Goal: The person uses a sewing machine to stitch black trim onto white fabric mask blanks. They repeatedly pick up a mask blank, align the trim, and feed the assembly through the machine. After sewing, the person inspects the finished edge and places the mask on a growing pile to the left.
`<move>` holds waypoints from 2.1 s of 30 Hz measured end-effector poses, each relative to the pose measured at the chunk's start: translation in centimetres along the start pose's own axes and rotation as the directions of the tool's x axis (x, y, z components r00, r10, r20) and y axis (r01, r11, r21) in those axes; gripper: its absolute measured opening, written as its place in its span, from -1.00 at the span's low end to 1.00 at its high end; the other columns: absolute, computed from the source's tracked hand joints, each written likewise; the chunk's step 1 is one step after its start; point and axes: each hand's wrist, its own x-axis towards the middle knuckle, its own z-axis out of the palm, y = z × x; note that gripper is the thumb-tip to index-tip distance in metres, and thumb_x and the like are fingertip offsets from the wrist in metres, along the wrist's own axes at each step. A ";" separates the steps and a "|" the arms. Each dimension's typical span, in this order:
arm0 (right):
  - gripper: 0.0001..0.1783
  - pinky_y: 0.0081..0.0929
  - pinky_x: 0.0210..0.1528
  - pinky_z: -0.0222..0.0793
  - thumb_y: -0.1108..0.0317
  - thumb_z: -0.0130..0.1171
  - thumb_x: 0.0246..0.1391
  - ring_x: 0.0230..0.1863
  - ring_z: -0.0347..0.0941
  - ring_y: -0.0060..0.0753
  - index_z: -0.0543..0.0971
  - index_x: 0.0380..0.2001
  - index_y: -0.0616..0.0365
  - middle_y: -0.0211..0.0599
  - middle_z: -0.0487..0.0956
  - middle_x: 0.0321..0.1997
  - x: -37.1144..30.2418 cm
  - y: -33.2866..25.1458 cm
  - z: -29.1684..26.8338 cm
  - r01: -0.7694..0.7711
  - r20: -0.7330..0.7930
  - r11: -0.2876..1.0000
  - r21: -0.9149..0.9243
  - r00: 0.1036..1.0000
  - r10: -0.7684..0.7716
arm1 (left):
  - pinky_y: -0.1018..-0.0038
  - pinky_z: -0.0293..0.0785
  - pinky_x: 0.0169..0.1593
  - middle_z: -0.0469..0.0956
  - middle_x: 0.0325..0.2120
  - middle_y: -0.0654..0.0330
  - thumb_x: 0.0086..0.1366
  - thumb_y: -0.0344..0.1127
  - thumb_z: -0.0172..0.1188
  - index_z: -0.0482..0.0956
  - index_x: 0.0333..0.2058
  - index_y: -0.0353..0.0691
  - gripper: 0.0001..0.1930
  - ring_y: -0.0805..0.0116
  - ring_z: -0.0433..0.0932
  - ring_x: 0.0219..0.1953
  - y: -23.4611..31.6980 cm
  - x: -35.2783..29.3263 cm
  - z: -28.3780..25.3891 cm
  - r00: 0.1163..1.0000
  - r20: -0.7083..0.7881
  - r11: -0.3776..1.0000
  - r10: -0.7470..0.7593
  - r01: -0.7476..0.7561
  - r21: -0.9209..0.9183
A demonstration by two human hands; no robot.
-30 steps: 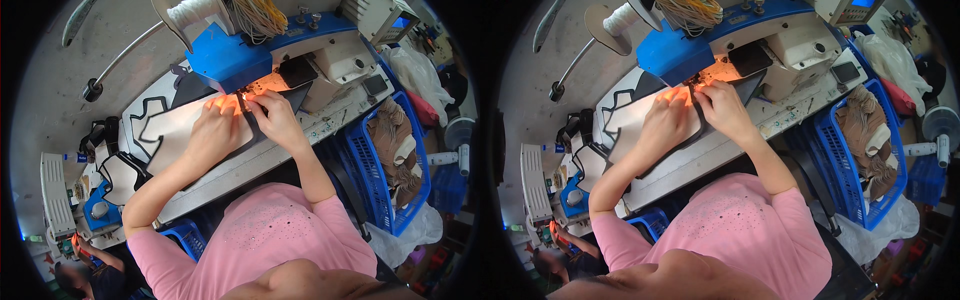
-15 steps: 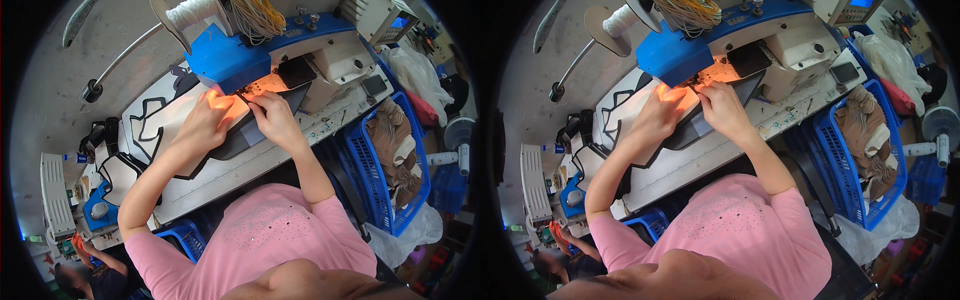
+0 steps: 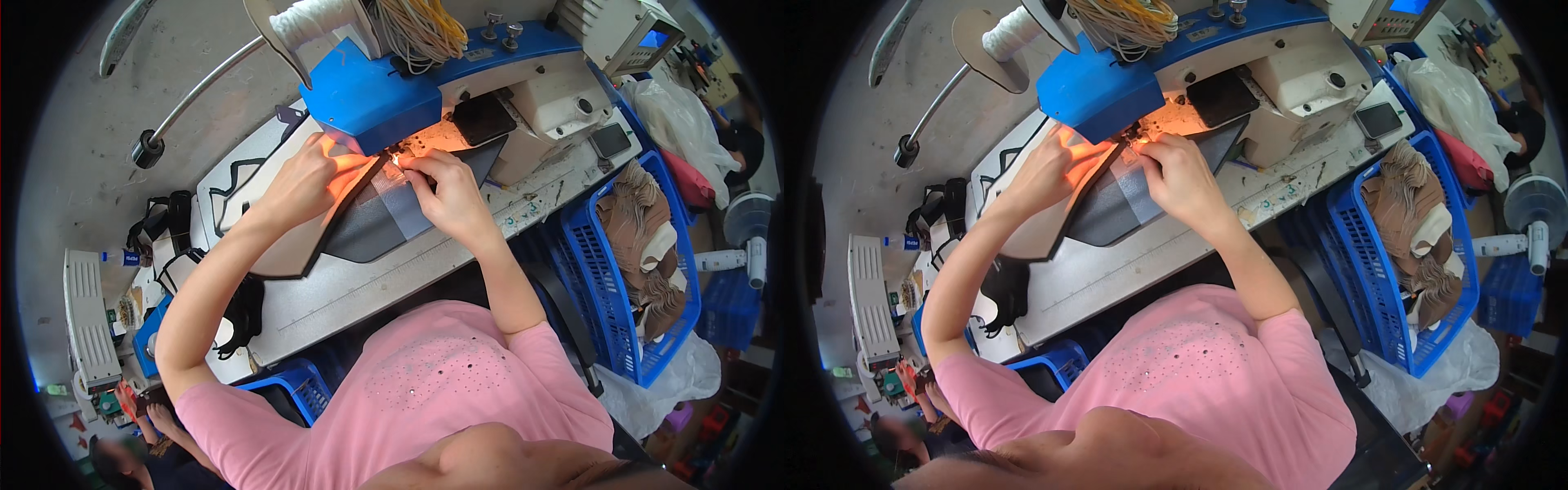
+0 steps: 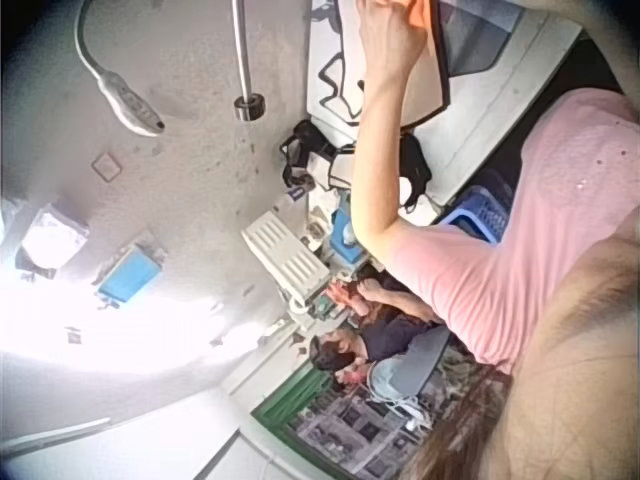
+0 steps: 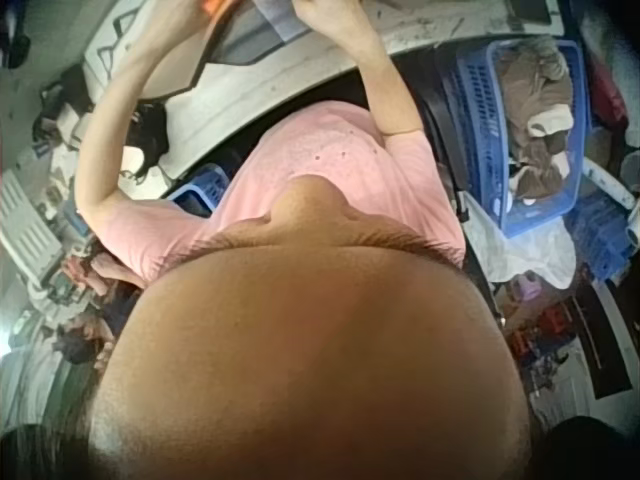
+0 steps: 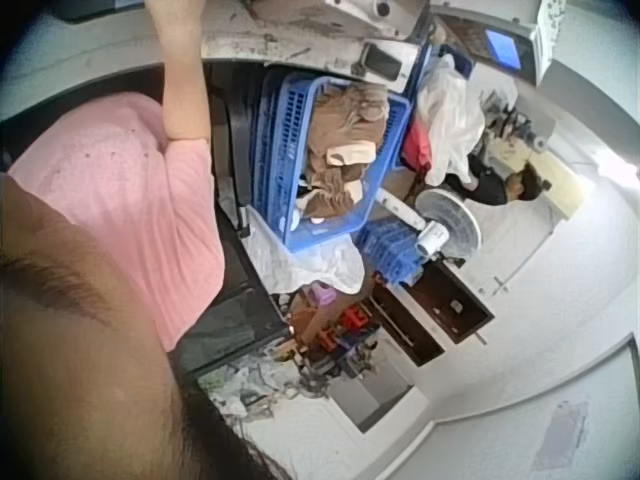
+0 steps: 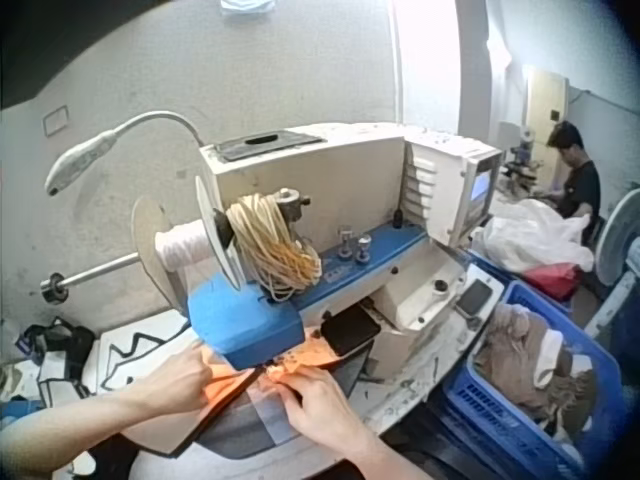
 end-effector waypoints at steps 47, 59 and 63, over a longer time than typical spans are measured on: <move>-0.78 -0.36 -0.20 0.21 0.42 0.12 -0.09 -0.34 0.35 -0.23 0.60 -0.29 0.08 -0.27 0.41 -0.49 -0.3 -0.1 0.4 0.172 0.114 0.945 -0.279 0.983 -0.146 | 0.61 0.34 -0.32 0.48 -0.43 0.29 0.06 -0.31 0.09 0.47 -0.28 -0.24 -0.77 0.49 0.47 -0.41 -10.9 -1.6 -0.2 0.528 0.096 0.204 -0.844 0.480 -0.853; -0.78 -0.27 -0.26 0.22 0.41 0.12 -0.11 -0.33 0.37 -0.14 0.60 -0.31 0.07 -0.21 0.43 -0.48 -0.1 0.5 0.1 0.174 0.132 0.941 -0.290 0.981 -0.140 | 0.39 0.40 0.02 0.52 -0.22 -0.15 0.12 -0.69 0.06 0.49 -0.35 -0.38 -0.87 0.17 0.53 -0.14 -2.3 -19.4 -12.3 0.401 -0.904 0.944 -0.149 0.331 -0.009; -0.75 -0.32 -0.24 0.20 0.41 0.12 -0.09 -0.33 0.35 -0.19 0.60 -0.26 0.04 -0.27 0.41 -0.46 -0.3 0.1 0.3 0.172 0.139 0.942 -0.288 0.981 -0.137 | 0.27 0.37 0.04 0.46 -0.12 -0.18 0.08 -0.64 0.03 0.48 -0.40 -0.31 -0.88 0.05 0.47 -0.04 -1.0 -29.5 -9.8 0.468 -0.822 0.914 -0.325 0.378 -0.146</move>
